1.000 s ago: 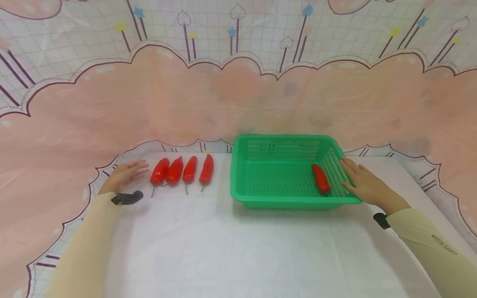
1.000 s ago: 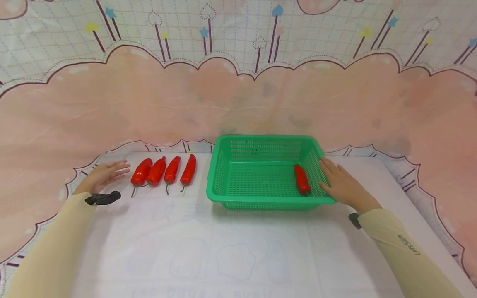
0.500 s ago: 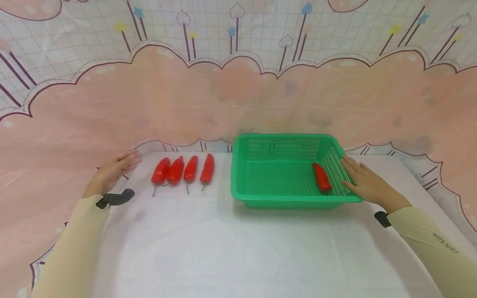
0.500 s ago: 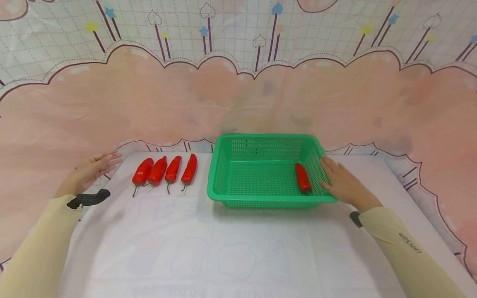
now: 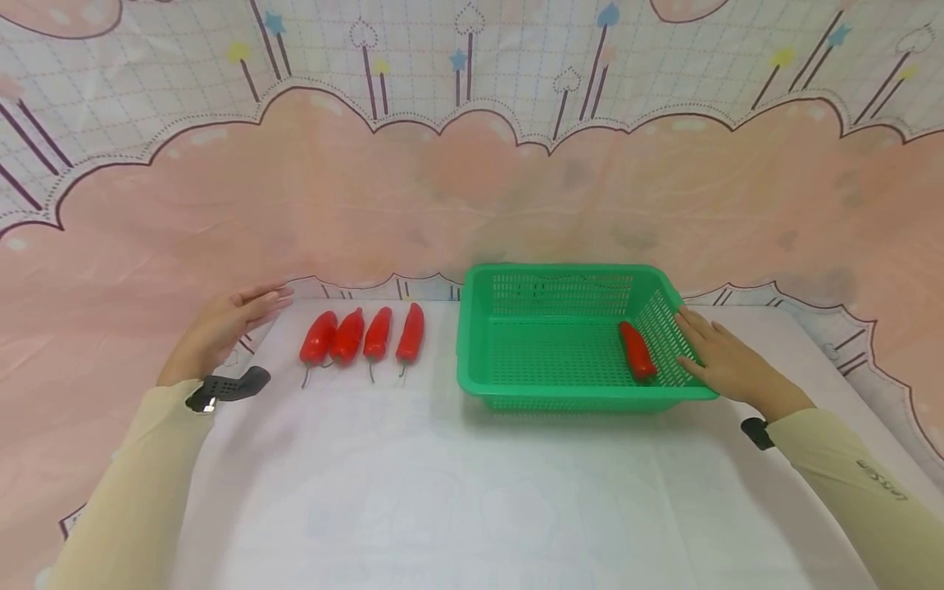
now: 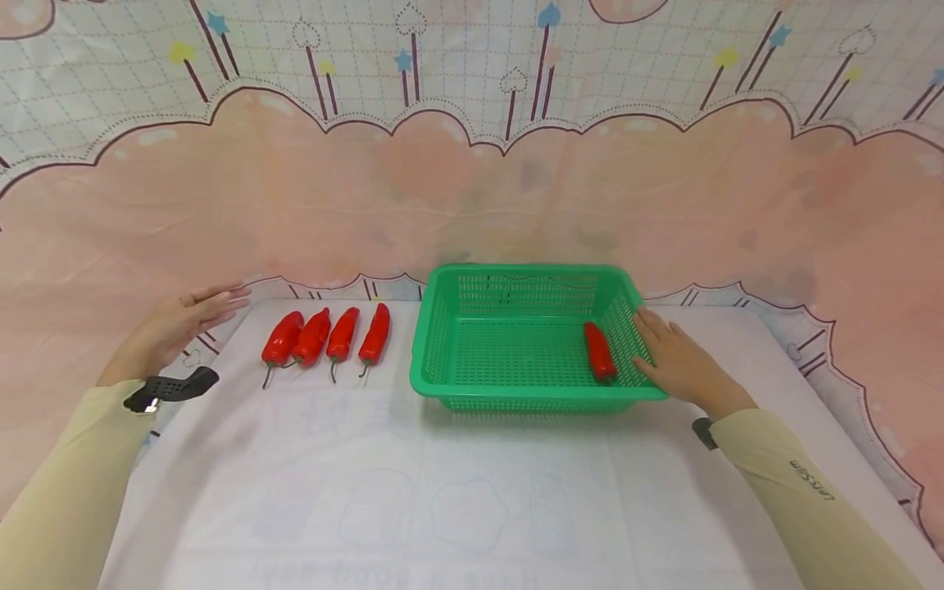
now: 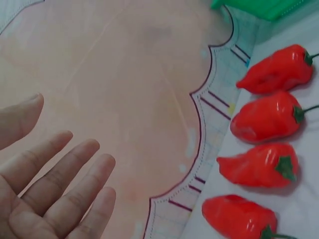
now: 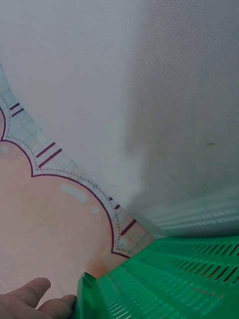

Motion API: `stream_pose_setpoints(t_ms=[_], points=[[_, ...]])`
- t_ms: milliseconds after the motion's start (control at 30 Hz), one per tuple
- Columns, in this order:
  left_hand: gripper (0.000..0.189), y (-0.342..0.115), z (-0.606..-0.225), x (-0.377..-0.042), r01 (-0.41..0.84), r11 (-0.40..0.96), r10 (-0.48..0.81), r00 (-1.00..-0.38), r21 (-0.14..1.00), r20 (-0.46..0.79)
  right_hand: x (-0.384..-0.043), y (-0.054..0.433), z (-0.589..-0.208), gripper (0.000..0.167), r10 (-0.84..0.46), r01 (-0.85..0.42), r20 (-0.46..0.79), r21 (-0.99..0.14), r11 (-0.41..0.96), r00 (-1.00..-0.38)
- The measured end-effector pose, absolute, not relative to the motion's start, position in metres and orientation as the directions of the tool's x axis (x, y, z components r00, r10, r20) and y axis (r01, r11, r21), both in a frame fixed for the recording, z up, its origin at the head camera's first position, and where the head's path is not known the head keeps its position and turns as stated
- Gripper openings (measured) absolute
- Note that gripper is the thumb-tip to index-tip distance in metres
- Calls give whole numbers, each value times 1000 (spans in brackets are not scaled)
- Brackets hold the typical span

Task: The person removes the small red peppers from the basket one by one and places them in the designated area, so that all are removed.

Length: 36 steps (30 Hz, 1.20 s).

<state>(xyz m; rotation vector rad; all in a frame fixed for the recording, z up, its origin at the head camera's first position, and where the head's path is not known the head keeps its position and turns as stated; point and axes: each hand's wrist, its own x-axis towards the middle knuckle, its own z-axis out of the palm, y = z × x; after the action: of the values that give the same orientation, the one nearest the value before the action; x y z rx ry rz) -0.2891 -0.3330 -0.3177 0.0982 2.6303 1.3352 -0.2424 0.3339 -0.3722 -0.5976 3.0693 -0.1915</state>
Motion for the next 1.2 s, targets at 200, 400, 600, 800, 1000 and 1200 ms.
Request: stream_pose_setpoints(t_ms=[200, 400, 600, 800, 1000, 1200], points=[[60, -312, -305, -285, -18, 622, 160, -976, 783, -149, -243, 334, -372, 72, -367, -363, -5, -129, 923, -930], [61, -291, -296, -283, -6, 598, 192, -970, 801, -151, -243, 333, -372, 73, -360, -355, -15, -125, 926, -933], [61, -268, -292, -285, 38, 558, 210, -973, 829, -97, -243, 334, -372, 73, -361, -357, -14, -124, 926, -932], [61, -248, -289, -286, 86, 545, 253, -965, 834, -66, -244, 334, -372, 73, -362, -357, -15, -122, 926, -932], [60, -224, -286, -286, 119, 564, 300, -951, 817, -69, -244, 335, -373, 72, -360, -355, -15, -128, 926, -933], [60, -201, -283, -288, 139, 535, 339, -939, 833, -62, -243, 334, -372, 72, -366, -363, 0, -123, 924, -931]])
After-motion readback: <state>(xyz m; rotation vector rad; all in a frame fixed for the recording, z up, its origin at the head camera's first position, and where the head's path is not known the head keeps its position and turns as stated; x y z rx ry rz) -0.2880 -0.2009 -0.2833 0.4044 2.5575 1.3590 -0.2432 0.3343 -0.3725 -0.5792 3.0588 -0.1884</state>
